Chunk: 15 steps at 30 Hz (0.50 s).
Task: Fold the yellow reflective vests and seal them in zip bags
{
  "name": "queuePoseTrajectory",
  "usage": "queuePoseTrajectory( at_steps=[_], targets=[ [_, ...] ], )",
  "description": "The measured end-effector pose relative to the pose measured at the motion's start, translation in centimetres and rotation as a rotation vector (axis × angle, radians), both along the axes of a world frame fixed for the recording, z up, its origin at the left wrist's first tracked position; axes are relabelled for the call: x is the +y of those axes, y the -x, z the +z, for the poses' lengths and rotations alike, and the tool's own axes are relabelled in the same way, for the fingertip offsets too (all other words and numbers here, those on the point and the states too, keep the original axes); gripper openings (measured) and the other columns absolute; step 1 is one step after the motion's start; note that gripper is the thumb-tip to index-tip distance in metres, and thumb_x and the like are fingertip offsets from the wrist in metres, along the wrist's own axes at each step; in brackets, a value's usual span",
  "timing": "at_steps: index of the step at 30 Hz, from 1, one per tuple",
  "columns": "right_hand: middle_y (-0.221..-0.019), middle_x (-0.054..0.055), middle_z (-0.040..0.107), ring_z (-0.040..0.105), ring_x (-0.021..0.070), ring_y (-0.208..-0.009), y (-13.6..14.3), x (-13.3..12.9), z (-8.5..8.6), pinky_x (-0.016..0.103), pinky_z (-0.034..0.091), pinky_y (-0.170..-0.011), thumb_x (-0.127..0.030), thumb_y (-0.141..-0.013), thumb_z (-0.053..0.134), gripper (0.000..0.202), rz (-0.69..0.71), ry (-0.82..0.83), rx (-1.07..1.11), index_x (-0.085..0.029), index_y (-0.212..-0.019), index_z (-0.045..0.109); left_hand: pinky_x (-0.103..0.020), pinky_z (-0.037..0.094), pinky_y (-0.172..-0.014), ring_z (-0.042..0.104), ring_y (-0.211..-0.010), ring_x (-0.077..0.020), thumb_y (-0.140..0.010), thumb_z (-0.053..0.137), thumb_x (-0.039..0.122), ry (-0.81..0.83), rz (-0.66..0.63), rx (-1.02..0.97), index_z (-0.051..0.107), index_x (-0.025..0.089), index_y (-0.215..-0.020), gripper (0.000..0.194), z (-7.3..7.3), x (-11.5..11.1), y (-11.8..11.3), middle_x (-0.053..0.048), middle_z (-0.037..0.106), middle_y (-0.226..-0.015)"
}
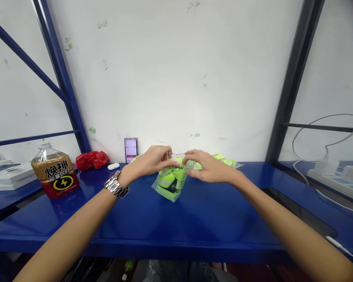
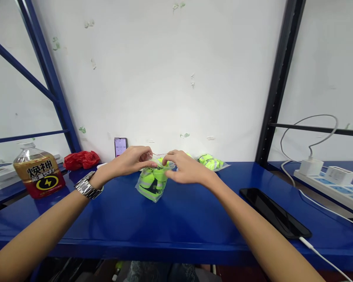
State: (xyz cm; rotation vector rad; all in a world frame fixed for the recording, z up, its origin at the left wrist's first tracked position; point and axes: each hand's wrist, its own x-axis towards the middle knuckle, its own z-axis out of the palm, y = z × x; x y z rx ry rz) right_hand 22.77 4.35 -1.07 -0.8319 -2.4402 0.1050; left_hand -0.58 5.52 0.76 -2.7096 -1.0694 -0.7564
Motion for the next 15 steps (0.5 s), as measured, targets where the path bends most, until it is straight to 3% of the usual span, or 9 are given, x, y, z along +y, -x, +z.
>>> queuePoseTrajectory(
  at_steps=[3, 6, 10, 12, 15],
  targets=[
    [-0.103, 0.009, 0.06, 0.054, 0.0218, -0.093, -0.4, 0.3, 0.1, 0.032, 0.042, -0.08, -0.029, -0.083, 0.058, 0.015, 0.009, -0.058, -0.04, -0.02, -0.095, 0.062, -0.024, 0.034, -0.054, 0.051, -0.058, -0.0121, -0.083, 0.055, 0.059, -0.061, -0.001, 0.008, 0.057, 0.016, -0.081, 0.043, 0.1, -0.1, 0.0, -0.001, 0.06, -0.067],
    [-0.091, 0.007, 0.062, 0.056, 0.019, -0.083, -1.3, 1.3, 0.6, 0.03, 0.041, -0.077, -0.028, -0.09, 0.051, 0.015, -0.006, -0.078, -0.047, -0.019, -0.086, 0.061, -0.023, 0.033, -0.053, 0.049, -0.052, -0.0103, -0.09, 0.046, 0.054, 0.013, -0.009, -0.003, 0.057, 0.017, -0.079, 0.041, 0.4, -0.1, 0.4, 0.001, 0.057, -0.059],
    [-0.106, 0.006, 0.064, 0.057, 0.0209, -0.094, -1.9, 1.6, 0.5, 0.03, 0.041, -0.081, -0.037, -0.085, 0.059, 0.027, 0.047, 0.02, -0.092, -0.021, -0.107, 0.059, -0.021, 0.036, -0.054, 0.052, -0.05, -0.0096, -0.095, 0.04, 0.047, 0.14, -0.043, -0.01, 0.056, 0.017, -0.078, 0.038, 0.5, 0.1, 1.2, 0.003, 0.058, -0.055],
    [-0.114, 0.008, 0.062, 0.056, 0.0231, -0.1, -1.7, 1.8, -0.1, 0.031, 0.042, -0.082, -0.041, -0.08, 0.064, 0.042, 0.064, 0.09, -0.12, -0.022, -0.117, 0.056, -0.021, 0.036, -0.054, 0.052, -0.051, -0.0095, -0.094, 0.042, 0.047, 0.092, -0.038, -0.042, 0.055, 0.017, -0.078, 0.036, 0.3, 0.3, 1.2, 0.003, 0.057, -0.055],
    [-0.108, 0.008, 0.063, 0.058, 0.0211, -0.095, -1.1, 2.5, -1.1, 0.029, 0.044, -0.078, -0.037, -0.083, 0.061, 0.033, 0.092, 0.163, -0.054, -0.02, -0.111, 0.056, -0.021, 0.036, -0.056, 0.051, -0.054, -0.0093, -0.094, 0.043, 0.045, -0.014, -0.029, -0.084, 0.055, 0.017, -0.079, 0.034, 0.0, 0.5, 0.9, 0.003, 0.057, -0.06]
  ],
)
